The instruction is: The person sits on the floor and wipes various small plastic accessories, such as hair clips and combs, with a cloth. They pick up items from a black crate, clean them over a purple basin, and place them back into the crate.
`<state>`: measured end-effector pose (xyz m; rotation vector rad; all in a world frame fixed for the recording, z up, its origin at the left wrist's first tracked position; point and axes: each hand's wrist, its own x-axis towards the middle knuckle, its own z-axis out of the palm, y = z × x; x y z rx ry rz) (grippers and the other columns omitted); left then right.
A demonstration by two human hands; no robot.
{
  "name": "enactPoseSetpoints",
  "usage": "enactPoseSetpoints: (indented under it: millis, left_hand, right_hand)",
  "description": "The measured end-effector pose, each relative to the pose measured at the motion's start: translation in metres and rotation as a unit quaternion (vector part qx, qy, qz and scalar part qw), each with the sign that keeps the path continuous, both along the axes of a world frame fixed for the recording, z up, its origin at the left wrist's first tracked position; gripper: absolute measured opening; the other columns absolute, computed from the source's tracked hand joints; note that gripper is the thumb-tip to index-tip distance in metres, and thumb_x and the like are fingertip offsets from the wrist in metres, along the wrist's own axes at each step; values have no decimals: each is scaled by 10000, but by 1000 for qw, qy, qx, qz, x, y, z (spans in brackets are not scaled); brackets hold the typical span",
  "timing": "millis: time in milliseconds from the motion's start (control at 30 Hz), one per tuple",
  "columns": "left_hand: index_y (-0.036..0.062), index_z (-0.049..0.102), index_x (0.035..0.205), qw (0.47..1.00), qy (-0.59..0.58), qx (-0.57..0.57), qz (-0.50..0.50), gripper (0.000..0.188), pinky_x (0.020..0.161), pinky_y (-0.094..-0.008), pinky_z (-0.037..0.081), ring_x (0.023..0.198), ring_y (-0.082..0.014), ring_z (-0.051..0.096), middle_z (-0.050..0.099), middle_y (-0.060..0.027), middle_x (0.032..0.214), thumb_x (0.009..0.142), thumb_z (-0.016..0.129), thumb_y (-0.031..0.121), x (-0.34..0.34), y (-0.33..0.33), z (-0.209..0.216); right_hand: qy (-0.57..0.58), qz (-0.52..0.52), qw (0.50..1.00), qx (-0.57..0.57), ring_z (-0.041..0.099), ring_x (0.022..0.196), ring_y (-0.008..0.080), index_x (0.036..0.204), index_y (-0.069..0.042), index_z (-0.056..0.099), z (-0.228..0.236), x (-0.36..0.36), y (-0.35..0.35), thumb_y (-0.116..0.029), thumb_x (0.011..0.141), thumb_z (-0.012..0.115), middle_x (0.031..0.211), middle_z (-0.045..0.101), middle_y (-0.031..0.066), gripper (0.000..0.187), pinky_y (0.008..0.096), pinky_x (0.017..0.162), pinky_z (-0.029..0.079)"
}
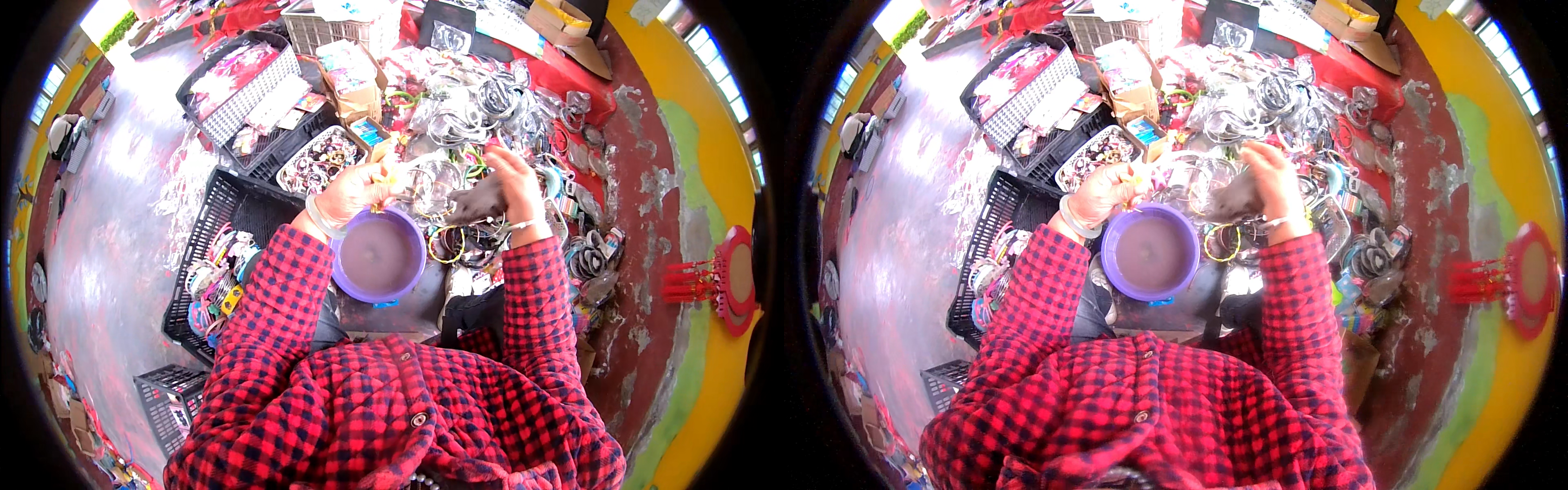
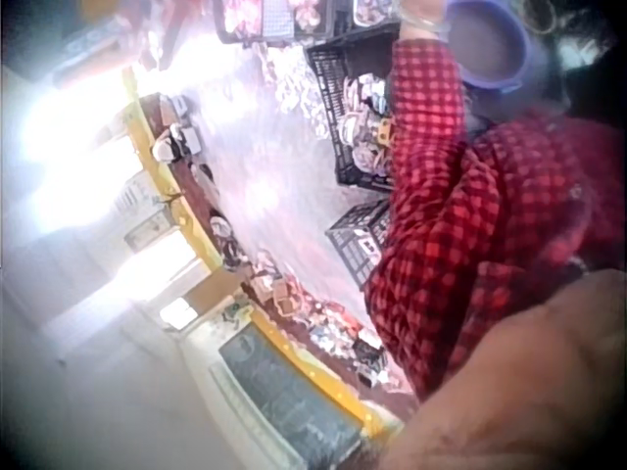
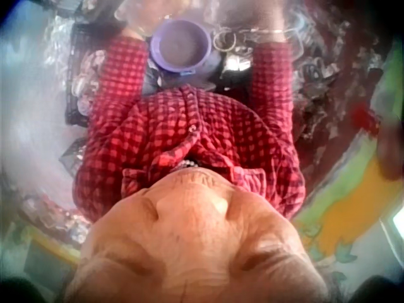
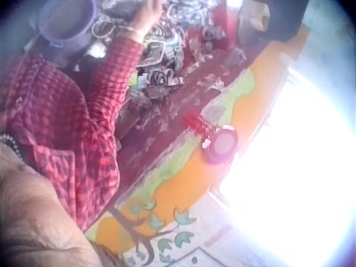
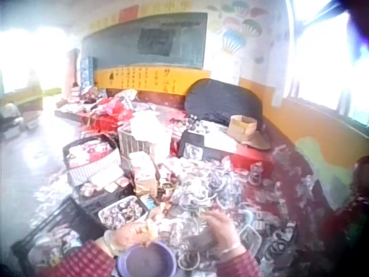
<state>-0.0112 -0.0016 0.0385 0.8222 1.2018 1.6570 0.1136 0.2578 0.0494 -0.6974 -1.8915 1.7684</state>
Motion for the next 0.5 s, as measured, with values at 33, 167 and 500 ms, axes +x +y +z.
enactPoseSetpoints:
  millis: [33, 167, 500]
  left_hand:
    - [5, 558, 889, 1000, 9, 5, 24, 122, 653, -220, 420, 745, -93, 507, 560, -43, 901, 856, 580, 120, -4, 0, -11]
    - [18, 575, 1004, 996, 82, 25, 36, 178, 640, -215, 403, 722, -73, 474, 547, -34, 903, 906, 508, 151, -9, 13, -30]
    - [4, 583, 975, 982, 181, -21, 41, 189, 587, -209, 378, 639, -54, 442, 497, 24, 705, 914, 486, 155, 10, 29, -26]
  right_hand:
    - [-1, -20, 985, -173, 582, 826, 141, 942, -43, 635, -3, 4, 15, -135, 773, 679, 867, 625, 41, 197, 291, 739, 469]
    - [114, 5, 879, -463, 591, 878, 257, 1005, 13, 552, -8, 11, 31, -126, 781, 654, 936, 612, 130, 283, 393, 815, 489]
    - [109, 163, 980, 46, 543, 948, 160, 1118, -55, 531, 8, -14, -46, -54, 805, 588, 1021, 575, 76, 319, 284, 830, 436]
